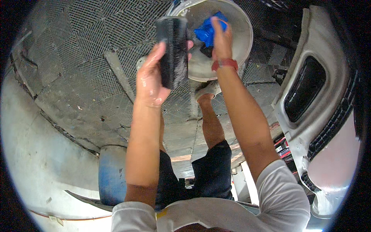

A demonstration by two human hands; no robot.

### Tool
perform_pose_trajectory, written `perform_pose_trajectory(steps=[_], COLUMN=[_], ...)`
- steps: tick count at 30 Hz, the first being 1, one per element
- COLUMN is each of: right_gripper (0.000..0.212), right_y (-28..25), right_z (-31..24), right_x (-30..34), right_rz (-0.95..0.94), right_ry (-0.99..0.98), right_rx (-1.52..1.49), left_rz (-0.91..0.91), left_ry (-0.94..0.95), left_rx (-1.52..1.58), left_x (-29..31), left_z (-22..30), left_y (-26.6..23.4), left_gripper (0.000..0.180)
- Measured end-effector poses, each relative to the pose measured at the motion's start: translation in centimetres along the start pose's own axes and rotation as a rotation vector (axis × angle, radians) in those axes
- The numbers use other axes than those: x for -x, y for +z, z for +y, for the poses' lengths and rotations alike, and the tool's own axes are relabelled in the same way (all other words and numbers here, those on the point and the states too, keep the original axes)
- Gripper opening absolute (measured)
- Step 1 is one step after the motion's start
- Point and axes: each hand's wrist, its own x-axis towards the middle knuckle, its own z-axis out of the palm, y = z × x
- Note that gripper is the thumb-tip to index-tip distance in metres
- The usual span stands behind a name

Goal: The person sands a white car hood with a sanding block in one hand while holding a blue cloth in the other. They repeatedly dip the sanding block into a bucket of water and continue sanding the same area of the hood.

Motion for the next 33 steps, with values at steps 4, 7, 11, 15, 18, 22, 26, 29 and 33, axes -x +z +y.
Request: perform_pose_trajectory(steps=[4,7,11,15,18,22,26,29,33], right_gripper=[0.077,0.069,0.066,0.055,0.047,0.044,0.039,0.04,0.045], right_y=[6.0,8.3,9.0,4.3,0.0,-4.0,-6.7,-6.5,-6.0], right_z=[3.9,11.7,8.3,-0.8,-2.5,-9.8,-18.8,-26.3,-34.1], right_x=[-0.7,-2.1,-0.7,1.4,3.7,8.4,14.3,20.2,26.7], right_rz=[-0.302,-0.362,-0.681,-0.476,-0.367,-0.404,-0.31,-0.437,-0.635], right_ry=[-0.073,-0.231,0.237,0.628,0.619,0.455,0.423,0.43,0.368], right_rx=[0.685,1.076,0.953,0.384,-0.349,-0.479,-0.455,-0.605,-0.51], left_rz=[-0.131,-0.184,-0.166,-0.168,-0.028,0.215,0.339,0.391,0.192], left_ry=[0.12,0.148,0.202,0.215,0.212,0.119,0.052,0.053,0.11], left_rx=[0.346,0.412,0.43,0.437,0.408,0.234,-0.01,-0.235,-0.231], left_x=[1.4,1.1,2.3,3.0,3.7,4.9,6.4,8.9,9.1], left_z=[3.0,4.2,5.5,5.6,5.6,5.5,5.6,5.3,4.1], left_y=[-3.4,-5.6,-7.3,-6.7,-5.2,-3.8,1.7,7.6,11.5], left_gripper=[0.062,0.063,0.062,0.06,0.057,0.061,0.06,0.064,0.081])
